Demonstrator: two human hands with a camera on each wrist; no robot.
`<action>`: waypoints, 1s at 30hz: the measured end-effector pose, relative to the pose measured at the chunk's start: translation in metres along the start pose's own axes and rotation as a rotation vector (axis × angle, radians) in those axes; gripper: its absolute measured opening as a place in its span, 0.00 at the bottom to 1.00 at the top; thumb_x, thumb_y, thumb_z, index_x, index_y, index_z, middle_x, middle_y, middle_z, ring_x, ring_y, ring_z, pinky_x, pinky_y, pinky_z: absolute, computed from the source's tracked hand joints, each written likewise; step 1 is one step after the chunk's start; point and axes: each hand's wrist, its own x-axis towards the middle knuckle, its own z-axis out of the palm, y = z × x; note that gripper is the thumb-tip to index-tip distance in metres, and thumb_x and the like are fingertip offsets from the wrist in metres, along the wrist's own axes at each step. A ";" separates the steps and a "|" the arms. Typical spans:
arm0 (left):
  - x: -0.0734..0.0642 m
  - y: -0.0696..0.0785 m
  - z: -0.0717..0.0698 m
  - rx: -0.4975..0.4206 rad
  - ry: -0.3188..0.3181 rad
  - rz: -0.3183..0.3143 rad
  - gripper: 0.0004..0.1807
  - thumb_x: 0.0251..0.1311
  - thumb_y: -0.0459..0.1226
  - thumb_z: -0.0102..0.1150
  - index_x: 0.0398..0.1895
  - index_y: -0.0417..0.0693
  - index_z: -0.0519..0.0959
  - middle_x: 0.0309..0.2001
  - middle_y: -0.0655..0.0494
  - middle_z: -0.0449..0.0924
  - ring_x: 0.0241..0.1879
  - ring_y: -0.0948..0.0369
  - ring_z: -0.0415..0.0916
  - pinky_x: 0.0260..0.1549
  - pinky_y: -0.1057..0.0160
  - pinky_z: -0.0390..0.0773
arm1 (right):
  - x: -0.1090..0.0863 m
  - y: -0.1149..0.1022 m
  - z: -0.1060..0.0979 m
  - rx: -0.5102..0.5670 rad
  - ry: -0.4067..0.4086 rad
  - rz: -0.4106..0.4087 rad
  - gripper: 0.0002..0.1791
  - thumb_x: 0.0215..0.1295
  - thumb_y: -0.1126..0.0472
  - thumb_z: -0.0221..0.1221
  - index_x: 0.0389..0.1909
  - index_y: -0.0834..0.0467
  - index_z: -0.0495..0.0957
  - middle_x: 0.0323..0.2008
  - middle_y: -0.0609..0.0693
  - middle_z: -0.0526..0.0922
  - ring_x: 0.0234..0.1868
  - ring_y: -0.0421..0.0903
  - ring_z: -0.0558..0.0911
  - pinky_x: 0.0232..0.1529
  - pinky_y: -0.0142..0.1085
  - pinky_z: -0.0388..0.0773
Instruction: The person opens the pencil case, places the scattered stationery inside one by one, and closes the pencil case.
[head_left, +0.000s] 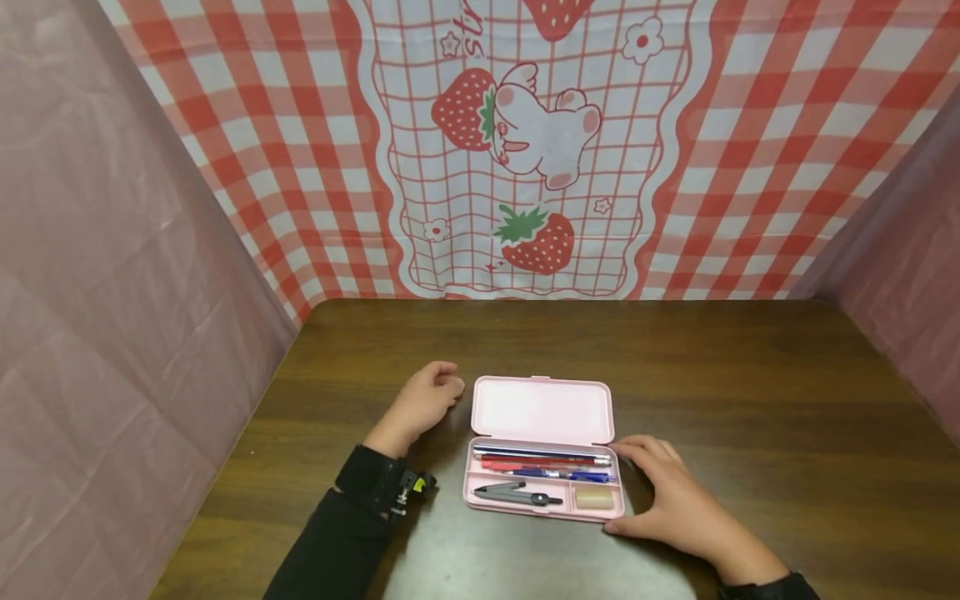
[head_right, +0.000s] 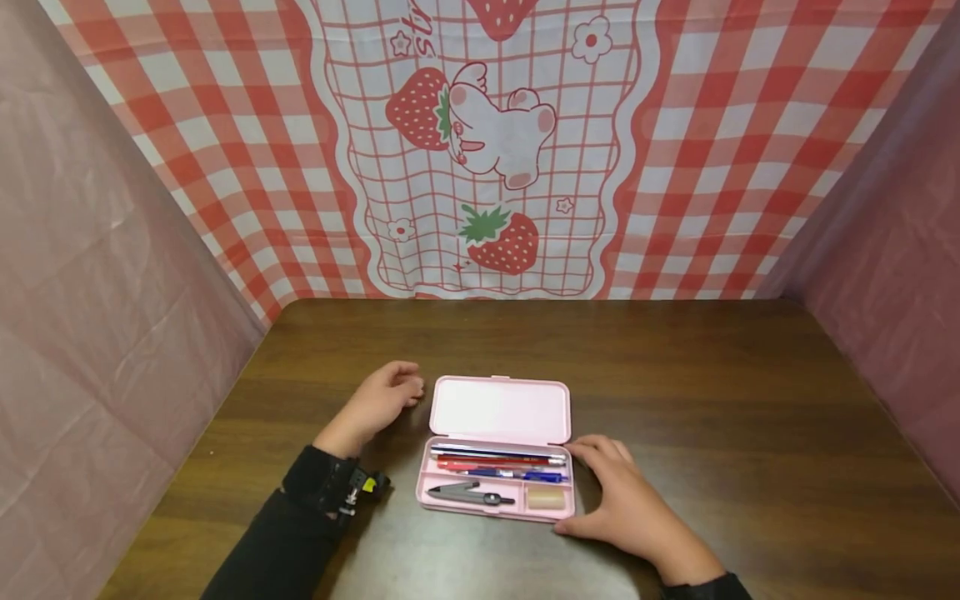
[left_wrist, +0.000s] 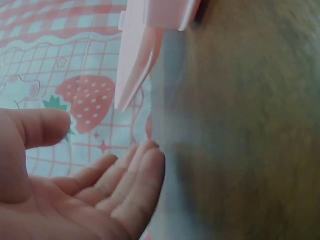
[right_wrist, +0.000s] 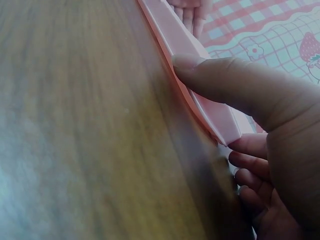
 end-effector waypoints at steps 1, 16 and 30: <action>0.001 -0.001 0.001 -0.036 -0.014 -0.010 0.24 0.75 0.38 0.55 0.67 0.33 0.71 0.53 0.43 0.81 0.51 0.51 0.81 0.53 0.51 0.79 | 0.000 0.000 0.000 0.000 -0.002 0.001 0.52 0.34 0.36 0.83 0.62 0.56 0.77 0.58 0.44 0.74 0.59 0.45 0.68 0.56 0.40 0.66; 0.025 0.006 0.030 -0.461 -0.214 -0.151 0.24 0.78 0.35 0.44 0.68 0.23 0.64 0.64 0.32 0.70 0.59 0.50 0.72 0.61 0.49 0.74 | -0.001 -0.001 0.000 0.005 -0.009 0.019 0.51 0.34 0.37 0.83 0.61 0.55 0.77 0.59 0.44 0.74 0.60 0.46 0.68 0.57 0.39 0.64; 0.031 0.007 0.036 -0.759 -0.364 -0.324 0.30 0.82 0.46 0.34 0.72 0.30 0.62 0.56 0.42 0.77 0.54 0.53 0.75 0.56 0.52 0.75 | 0.001 -0.001 0.001 0.016 0.010 -0.005 0.50 0.33 0.40 0.84 0.60 0.56 0.77 0.58 0.44 0.75 0.58 0.45 0.68 0.57 0.34 0.62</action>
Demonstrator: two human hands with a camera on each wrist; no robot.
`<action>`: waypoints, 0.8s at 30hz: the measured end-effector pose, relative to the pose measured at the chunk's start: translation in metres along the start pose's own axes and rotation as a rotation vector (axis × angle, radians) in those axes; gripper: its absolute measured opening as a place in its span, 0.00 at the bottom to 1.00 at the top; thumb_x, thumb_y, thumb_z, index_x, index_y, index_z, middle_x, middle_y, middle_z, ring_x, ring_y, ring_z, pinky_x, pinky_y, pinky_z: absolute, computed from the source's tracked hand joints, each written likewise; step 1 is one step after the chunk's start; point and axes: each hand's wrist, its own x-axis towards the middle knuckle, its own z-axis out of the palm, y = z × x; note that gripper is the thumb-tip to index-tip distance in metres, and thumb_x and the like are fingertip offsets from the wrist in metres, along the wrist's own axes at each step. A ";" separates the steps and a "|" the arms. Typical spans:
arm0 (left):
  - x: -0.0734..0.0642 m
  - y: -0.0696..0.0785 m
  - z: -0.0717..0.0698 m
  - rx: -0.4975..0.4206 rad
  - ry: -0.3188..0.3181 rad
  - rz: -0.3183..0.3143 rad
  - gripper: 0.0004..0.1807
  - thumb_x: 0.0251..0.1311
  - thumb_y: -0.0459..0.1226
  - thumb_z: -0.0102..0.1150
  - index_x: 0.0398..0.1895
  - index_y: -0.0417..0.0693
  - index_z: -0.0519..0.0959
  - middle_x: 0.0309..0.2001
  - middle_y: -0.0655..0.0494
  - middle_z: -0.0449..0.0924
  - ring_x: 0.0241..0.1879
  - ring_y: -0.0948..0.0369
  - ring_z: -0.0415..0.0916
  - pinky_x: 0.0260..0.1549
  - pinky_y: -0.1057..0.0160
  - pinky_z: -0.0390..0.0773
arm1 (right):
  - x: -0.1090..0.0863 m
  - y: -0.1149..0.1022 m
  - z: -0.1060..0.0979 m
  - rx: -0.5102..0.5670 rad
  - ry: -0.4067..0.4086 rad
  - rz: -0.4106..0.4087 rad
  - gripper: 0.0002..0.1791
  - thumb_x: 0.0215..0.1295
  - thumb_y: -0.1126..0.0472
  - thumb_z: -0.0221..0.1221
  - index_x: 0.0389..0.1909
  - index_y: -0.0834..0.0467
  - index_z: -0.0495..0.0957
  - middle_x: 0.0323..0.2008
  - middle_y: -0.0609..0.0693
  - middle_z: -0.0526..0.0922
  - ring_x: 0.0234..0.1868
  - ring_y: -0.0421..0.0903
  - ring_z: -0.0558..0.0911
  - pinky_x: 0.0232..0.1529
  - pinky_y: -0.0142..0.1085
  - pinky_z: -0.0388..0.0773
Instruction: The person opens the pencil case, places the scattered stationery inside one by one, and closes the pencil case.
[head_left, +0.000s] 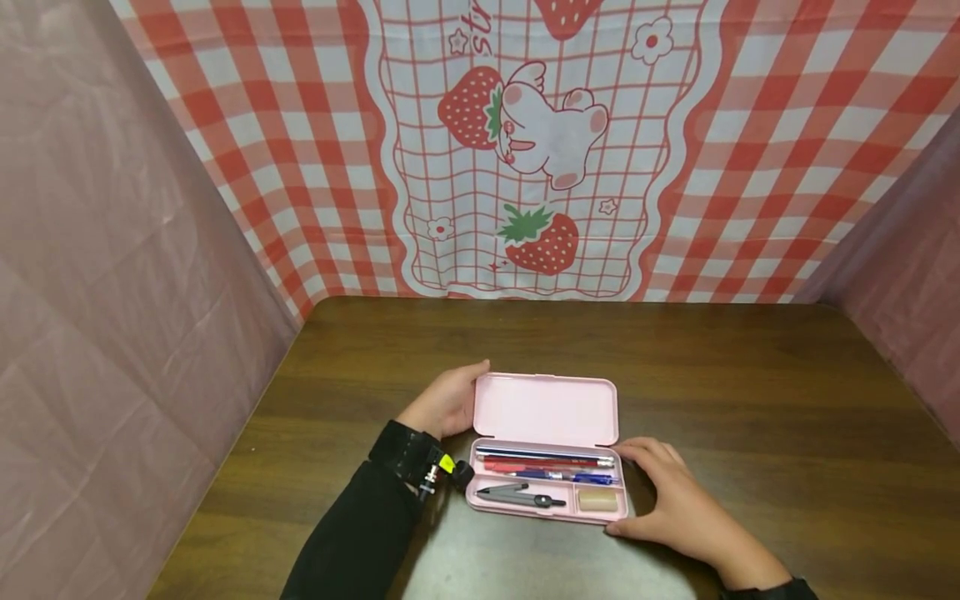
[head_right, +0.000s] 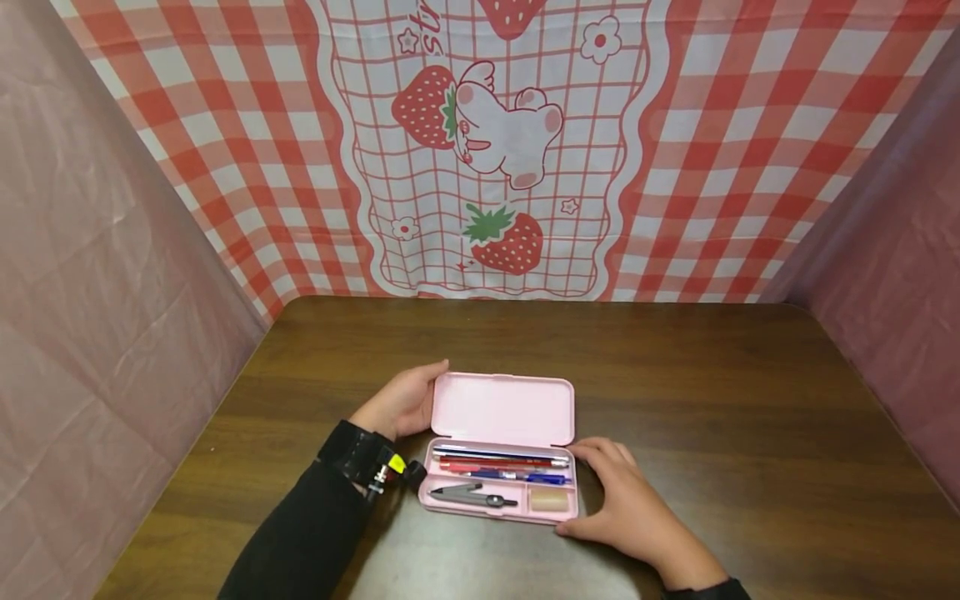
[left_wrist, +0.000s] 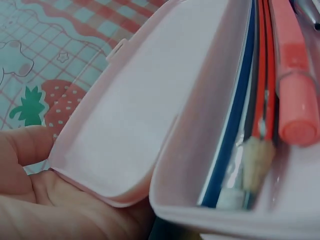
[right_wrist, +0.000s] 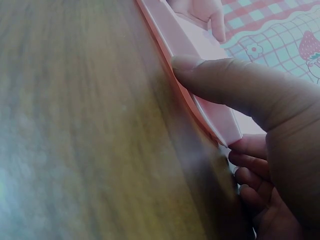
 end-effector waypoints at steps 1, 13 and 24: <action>0.000 0.000 0.000 0.000 0.002 -0.001 0.30 0.82 0.46 0.34 0.72 0.30 0.63 0.56 0.42 0.77 0.53 0.53 0.75 0.56 0.52 0.75 | 0.000 0.000 0.000 0.000 -0.003 0.002 0.50 0.33 0.40 0.84 0.60 0.56 0.77 0.58 0.44 0.75 0.58 0.45 0.68 0.57 0.34 0.62; -0.004 -0.001 0.005 0.030 0.002 0.061 0.27 0.80 0.43 0.39 0.64 0.25 0.69 0.49 0.44 0.81 0.47 0.54 0.79 0.52 0.52 0.78 | 0.000 -0.001 -0.003 0.007 -0.040 0.034 0.51 0.35 0.36 0.82 0.61 0.55 0.77 0.59 0.44 0.75 0.60 0.45 0.68 0.57 0.40 0.65; -0.013 -0.002 0.009 0.080 0.021 0.077 0.28 0.80 0.43 0.42 0.67 0.26 0.67 0.54 0.43 0.77 0.51 0.54 0.75 0.57 0.51 0.73 | -0.001 0.000 -0.002 0.012 -0.023 0.015 0.51 0.34 0.36 0.82 0.61 0.55 0.77 0.58 0.43 0.75 0.59 0.45 0.68 0.58 0.36 0.63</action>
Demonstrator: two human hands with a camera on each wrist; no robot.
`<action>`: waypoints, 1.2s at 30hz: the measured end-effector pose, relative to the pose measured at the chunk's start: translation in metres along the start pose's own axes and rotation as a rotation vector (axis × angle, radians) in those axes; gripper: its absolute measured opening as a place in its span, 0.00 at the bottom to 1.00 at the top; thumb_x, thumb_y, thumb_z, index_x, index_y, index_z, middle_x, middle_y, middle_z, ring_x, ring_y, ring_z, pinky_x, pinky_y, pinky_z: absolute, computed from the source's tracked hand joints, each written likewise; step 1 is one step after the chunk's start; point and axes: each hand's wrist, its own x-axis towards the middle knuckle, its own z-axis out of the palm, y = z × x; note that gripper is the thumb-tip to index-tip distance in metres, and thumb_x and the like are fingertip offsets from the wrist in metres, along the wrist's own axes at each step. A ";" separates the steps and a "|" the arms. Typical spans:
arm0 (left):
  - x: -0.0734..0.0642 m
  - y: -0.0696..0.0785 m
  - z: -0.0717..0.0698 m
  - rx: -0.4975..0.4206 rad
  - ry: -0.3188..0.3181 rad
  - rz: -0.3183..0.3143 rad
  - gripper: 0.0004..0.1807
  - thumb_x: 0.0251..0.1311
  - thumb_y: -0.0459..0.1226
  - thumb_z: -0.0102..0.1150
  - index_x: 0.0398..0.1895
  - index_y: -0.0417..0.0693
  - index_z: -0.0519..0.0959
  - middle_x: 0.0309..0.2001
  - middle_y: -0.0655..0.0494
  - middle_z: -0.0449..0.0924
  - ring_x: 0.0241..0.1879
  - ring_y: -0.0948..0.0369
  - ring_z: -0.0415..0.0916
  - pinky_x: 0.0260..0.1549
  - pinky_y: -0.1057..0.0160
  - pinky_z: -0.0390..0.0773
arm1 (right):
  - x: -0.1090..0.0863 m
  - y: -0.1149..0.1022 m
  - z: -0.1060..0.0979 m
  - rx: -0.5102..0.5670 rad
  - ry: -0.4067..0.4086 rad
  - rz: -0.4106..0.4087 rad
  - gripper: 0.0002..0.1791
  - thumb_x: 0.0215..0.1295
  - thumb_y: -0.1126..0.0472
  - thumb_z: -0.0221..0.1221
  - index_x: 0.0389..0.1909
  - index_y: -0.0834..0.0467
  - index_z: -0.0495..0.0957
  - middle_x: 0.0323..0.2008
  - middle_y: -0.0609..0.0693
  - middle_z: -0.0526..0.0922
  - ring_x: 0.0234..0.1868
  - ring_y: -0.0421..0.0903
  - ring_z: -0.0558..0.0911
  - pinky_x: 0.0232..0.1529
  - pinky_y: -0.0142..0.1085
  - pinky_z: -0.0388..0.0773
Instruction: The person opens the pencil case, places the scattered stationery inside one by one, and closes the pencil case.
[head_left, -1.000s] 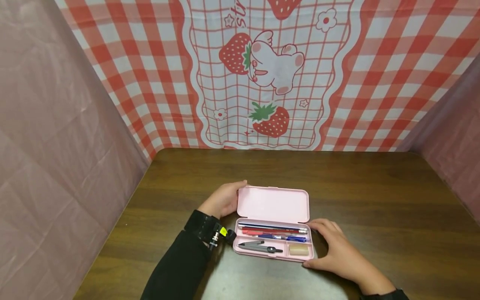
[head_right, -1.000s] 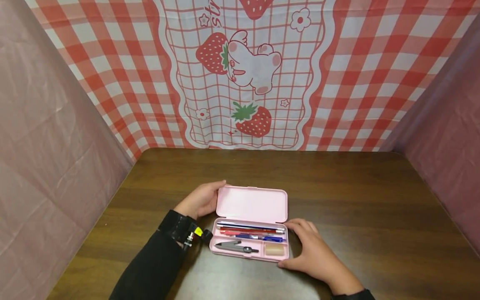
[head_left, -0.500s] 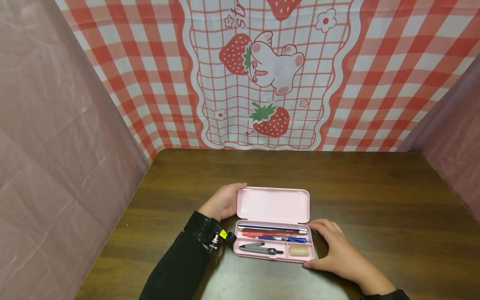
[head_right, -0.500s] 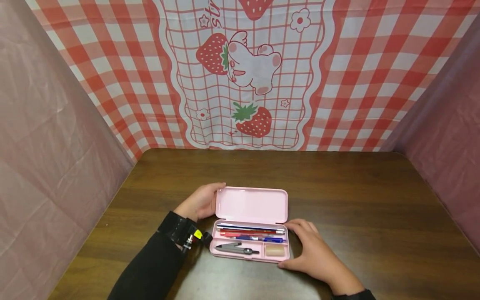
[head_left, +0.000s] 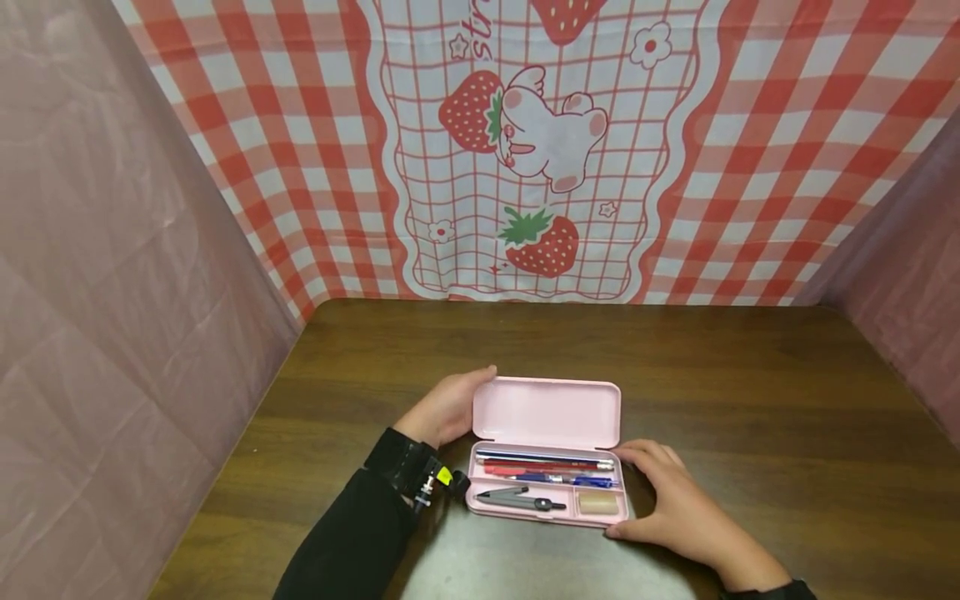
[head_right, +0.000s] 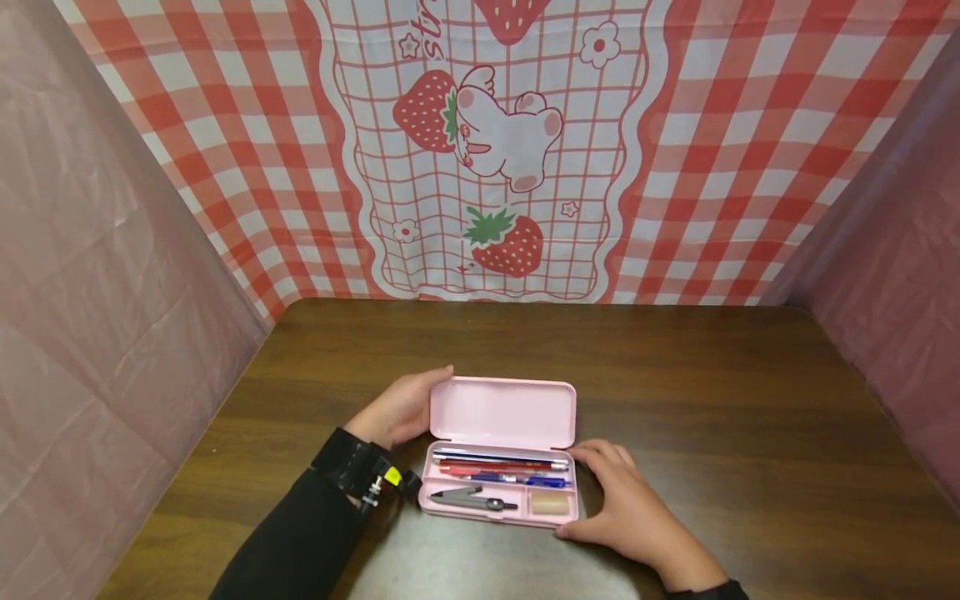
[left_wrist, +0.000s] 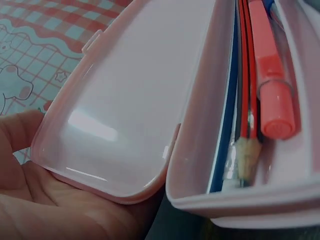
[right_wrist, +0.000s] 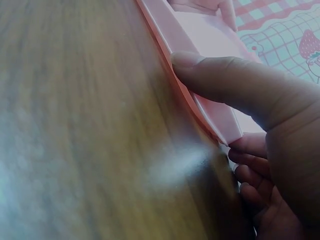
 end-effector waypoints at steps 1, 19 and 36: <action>-0.002 0.001 0.000 0.011 -0.006 0.001 0.27 0.80 0.43 0.43 0.67 0.26 0.67 0.54 0.43 0.77 0.52 0.54 0.74 0.57 0.51 0.73 | 0.000 0.000 0.000 0.000 0.003 -0.004 0.51 0.34 0.36 0.82 0.61 0.55 0.77 0.58 0.43 0.75 0.59 0.45 0.68 0.58 0.35 0.63; -0.035 0.000 -0.006 0.465 -0.128 0.192 0.27 0.76 0.49 0.51 0.56 0.32 0.81 0.52 0.46 0.83 0.53 0.58 0.78 0.60 0.54 0.74 | 0.000 0.001 0.001 -0.012 0.037 -0.037 0.52 0.33 0.36 0.83 0.61 0.57 0.78 0.58 0.44 0.76 0.58 0.46 0.69 0.59 0.31 0.61; -0.058 -0.005 -0.006 0.803 -0.247 0.305 0.20 0.79 0.49 0.47 0.63 0.58 0.83 0.59 0.66 0.83 0.63 0.64 0.74 0.65 0.54 0.67 | 0.001 0.001 0.002 -0.015 0.033 -0.033 0.53 0.33 0.37 0.83 0.61 0.58 0.77 0.59 0.48 0.76 0.61 0.50 0.69 0.62 0.35 0.60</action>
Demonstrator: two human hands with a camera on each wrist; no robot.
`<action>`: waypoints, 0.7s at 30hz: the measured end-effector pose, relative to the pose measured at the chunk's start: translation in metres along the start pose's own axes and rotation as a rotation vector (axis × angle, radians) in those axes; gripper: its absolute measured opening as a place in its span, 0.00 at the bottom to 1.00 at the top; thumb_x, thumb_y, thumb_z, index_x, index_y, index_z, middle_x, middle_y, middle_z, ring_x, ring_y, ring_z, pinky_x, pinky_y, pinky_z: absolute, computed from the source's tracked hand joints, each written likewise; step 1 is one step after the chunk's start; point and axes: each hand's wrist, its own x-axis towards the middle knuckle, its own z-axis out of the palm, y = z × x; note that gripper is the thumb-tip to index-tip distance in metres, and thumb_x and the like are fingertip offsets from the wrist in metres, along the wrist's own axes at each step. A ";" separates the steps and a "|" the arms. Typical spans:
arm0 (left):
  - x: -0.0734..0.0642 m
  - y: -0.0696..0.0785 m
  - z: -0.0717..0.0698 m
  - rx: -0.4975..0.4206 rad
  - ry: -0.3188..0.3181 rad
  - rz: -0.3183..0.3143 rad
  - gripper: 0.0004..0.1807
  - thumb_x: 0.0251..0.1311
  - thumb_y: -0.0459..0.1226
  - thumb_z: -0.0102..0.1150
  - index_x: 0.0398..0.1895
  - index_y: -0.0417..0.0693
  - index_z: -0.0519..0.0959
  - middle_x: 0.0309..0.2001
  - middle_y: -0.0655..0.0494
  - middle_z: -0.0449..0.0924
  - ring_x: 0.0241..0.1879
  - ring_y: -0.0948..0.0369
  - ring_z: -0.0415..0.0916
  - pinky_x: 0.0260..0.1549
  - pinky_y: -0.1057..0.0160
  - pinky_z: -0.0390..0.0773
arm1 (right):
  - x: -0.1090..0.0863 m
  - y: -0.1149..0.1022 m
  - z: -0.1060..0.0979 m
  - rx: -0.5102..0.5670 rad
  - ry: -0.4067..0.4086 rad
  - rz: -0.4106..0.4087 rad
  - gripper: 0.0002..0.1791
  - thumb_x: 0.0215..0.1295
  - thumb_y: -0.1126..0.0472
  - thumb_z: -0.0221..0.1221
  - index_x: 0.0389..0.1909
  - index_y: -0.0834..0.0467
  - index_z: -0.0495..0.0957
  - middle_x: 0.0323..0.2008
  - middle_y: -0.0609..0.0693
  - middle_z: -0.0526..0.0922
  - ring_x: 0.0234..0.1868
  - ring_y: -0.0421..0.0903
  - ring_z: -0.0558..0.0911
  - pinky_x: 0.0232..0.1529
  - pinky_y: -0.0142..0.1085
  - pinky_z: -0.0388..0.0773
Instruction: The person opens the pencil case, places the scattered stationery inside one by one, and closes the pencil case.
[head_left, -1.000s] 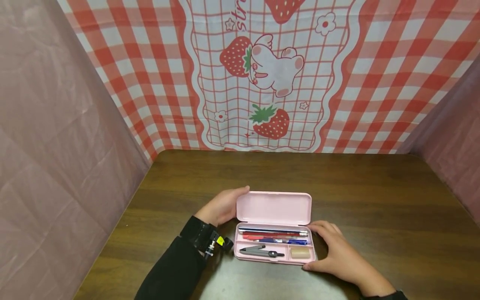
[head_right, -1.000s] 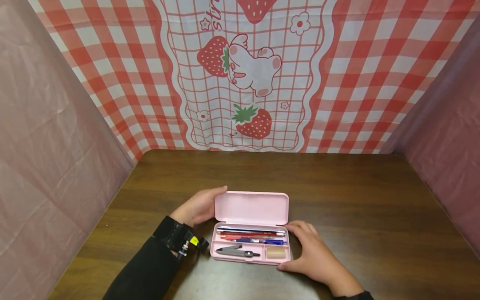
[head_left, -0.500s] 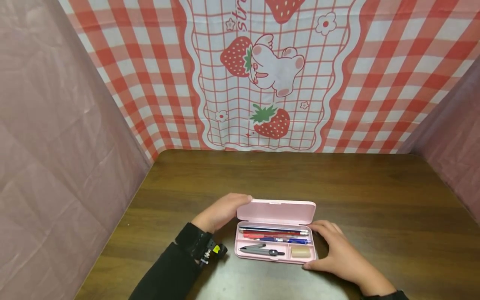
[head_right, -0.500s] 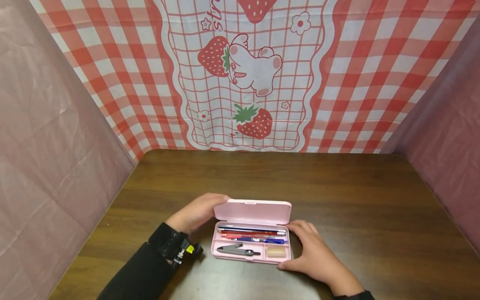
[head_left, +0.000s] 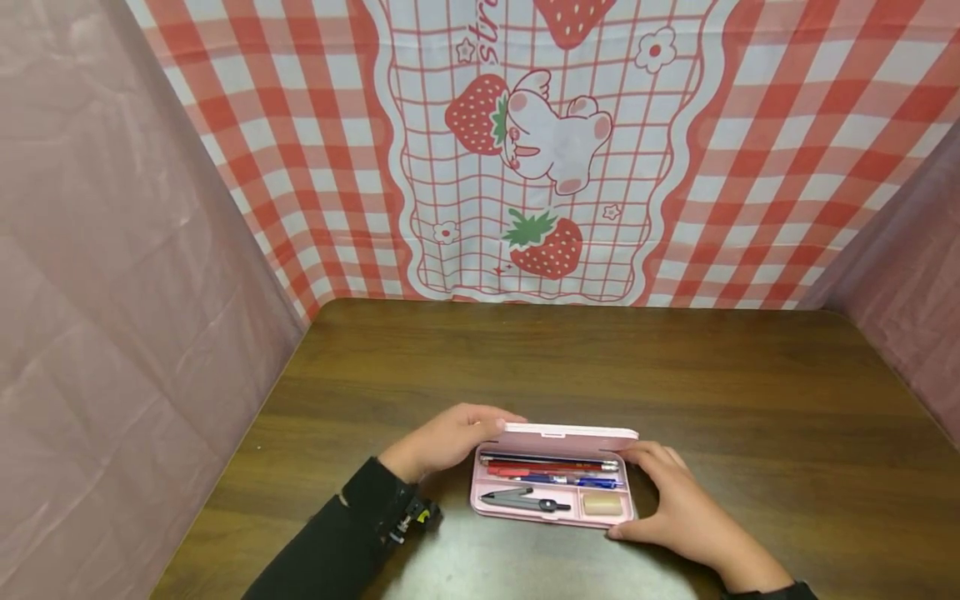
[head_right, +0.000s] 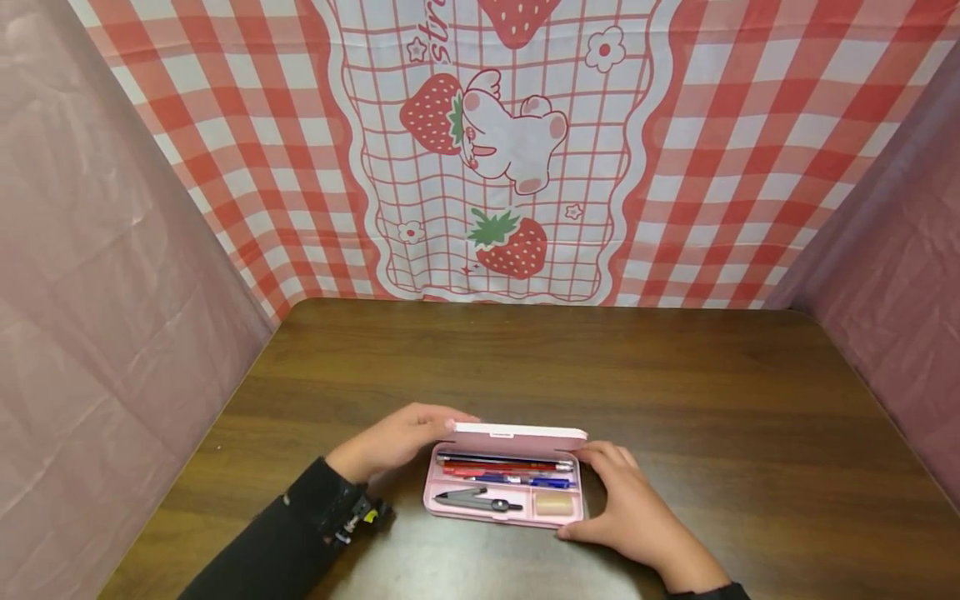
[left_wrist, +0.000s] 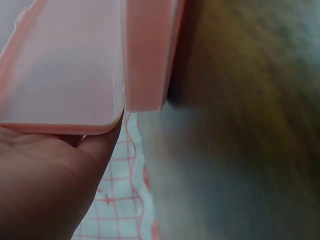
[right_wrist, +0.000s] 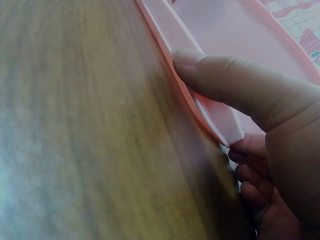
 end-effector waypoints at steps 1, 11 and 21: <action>-0.002 0.001 0.001 0.037 -0.006 0.010 0.20 0.79 0.48 0.46 0.64 0.58 0.82 0.60 0.66 0.82 0.64 0.64 0.73 0.66 0.54 0.67 | 0.000 0.000 0.000 0.000 -0.004 0.008 0.53 0.33 0.36 0.83 0.61 0.58 0.76 0.59 0.51 0.76 0.61 0.52 0.69 0.62 0.41 0.63; -0.020 0.015 0.020 0.639 -0.113 0.231 0.26 0.82 0.45 0.37 0.77 0.50 0.67 0.76 0.57 0.65 0.75 0.59 0.59 0.73 0.55 0.56 | -0.001 0.002 -0.001 0.018 0.013 -0.006 0.50 0.33 0.38 0.84 0.59 0.58 0.79 0.56 0.45 0.76 0.58 0.47 0.69 0.57 0.35 0.62; -0.026 0.016 0.050 1.122 -0.185 0.310 0.30 0.81 0.45 0.36 0.83 0.50 0.54 0.81 0.55 0.50 0.80 0.58 0.45 0.75 0.52 0.49 | -0.001 0.000 -0.001 0.036 -0.023 0.029 0.48 0.33 0.36 0.83 0.56 0.55 0.79 0.56 0.45 0.77 0.59 0.49 0.70 0.57 0.37 0.62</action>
